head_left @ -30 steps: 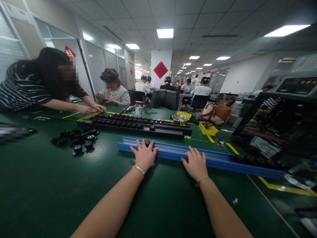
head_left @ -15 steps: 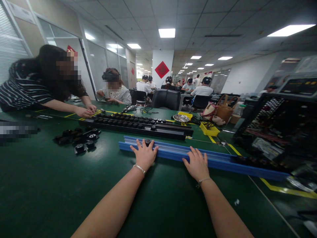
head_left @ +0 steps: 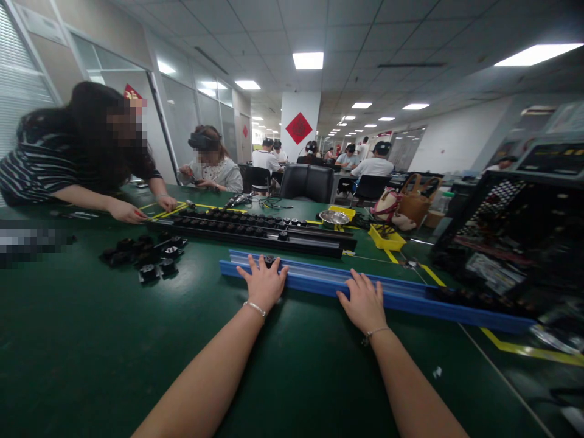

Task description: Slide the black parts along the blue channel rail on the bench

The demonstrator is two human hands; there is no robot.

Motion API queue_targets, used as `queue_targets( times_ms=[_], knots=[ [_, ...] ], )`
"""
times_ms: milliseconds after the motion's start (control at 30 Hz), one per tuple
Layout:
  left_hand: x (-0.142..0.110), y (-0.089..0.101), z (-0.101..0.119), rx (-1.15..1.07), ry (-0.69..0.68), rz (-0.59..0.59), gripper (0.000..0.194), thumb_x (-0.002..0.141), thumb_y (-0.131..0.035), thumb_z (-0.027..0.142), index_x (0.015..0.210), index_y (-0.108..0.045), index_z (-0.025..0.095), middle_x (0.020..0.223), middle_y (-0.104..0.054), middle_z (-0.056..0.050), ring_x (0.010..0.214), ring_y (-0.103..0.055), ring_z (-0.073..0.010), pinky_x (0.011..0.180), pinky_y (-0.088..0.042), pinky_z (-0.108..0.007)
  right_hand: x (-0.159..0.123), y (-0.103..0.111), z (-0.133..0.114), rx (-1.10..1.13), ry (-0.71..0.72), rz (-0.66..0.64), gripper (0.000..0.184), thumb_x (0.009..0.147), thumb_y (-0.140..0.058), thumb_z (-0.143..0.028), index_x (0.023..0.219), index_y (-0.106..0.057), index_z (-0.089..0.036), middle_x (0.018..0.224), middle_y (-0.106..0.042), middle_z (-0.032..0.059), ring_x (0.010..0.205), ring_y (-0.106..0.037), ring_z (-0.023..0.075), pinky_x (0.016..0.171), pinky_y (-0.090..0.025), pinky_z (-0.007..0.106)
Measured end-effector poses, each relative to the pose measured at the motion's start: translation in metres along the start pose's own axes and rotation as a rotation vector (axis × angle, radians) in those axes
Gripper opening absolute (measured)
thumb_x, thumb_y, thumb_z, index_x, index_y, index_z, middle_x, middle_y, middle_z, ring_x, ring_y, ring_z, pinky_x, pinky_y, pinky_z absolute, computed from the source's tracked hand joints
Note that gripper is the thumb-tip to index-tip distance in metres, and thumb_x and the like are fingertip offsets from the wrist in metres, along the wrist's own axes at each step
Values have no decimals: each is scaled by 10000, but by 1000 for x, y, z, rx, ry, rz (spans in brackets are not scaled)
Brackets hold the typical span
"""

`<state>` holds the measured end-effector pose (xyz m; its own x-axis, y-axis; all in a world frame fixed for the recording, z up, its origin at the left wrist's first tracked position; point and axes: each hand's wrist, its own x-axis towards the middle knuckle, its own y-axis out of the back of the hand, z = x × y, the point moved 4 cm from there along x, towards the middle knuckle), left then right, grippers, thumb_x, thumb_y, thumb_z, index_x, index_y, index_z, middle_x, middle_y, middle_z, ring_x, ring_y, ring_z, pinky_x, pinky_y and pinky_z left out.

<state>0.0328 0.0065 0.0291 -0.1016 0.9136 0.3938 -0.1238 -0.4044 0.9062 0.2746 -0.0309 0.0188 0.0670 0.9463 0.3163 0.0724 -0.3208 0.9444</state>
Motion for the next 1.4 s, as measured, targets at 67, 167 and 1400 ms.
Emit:
queue_targets(
  times_ms=[67, 167, 1400],
  knots=[
    [0, 0, 0, 4, 6, -5, 537, 871, -243, 582, 1295, -487, 360, 1385, -432, -129, 1331, -189, -438, 960, -97, -732, 0, -1, 0, -3, 2, 1, 333, 840, -417, -424, 1014, -590, -198, 1424, -387, 73, 1302, -296, 280, 1066, -126, 538],
    [1, -2, -2, 5, 26, -7, 556, 868, -243, 587, 1312, -472, 340, 1377, -433, -146, 1330, -191, -437, 959, -116, -729, 0, -1, 0, -8, 5, 9, 328, 841, -418, -420, 1010, -590, -197, 1424, -387, 76, 1303, -294, 279, 1067, -127, 536],
    [17, -10, -40, -69, 217, 5, 604, 873, -206, 575, 1326, -469, 273, 1353, -429, -183, 1350, -146, -418, 979, -160, -695, -1, 3, -5, 6, -1, -14, 346, 847, -393, -426, 1015, -591, -198, 1431, -374, 75, 1311, -282, 276, 1069, -122, 533]
  ],
)
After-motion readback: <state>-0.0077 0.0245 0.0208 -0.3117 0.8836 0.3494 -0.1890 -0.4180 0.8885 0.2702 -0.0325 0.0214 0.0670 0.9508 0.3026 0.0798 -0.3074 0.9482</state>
